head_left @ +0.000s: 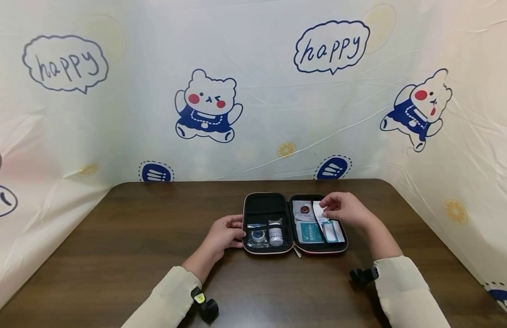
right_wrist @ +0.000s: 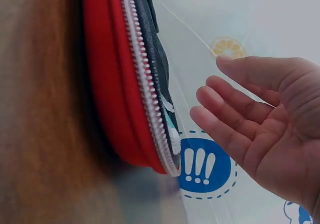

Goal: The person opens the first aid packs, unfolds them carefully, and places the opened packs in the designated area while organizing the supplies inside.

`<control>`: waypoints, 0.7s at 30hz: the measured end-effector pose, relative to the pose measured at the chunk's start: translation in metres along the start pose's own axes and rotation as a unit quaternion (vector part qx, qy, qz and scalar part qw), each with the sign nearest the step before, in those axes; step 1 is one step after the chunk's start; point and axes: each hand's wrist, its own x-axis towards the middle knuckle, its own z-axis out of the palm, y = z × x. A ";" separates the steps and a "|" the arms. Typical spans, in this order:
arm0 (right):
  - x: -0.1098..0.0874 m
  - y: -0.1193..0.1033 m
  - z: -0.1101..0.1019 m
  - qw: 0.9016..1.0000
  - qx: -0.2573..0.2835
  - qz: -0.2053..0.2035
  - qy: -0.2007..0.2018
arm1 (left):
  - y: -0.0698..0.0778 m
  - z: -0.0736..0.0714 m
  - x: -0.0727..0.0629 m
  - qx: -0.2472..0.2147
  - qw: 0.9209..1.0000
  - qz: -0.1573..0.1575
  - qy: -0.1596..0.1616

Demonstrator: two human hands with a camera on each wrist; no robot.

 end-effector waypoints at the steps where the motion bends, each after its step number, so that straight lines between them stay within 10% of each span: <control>1: -0.002 0.000 0.001 1.000 -0.001 -0.001 0.005 | 0.000 0.000 0.000 -0.001 1.000 0.000 0.000; 21: -0.024 0.000 -0.007 0.998 -0.022 0.011 0.061 | 0.003 -0.006 -0.001 0.023 1.000 -0.013 0.014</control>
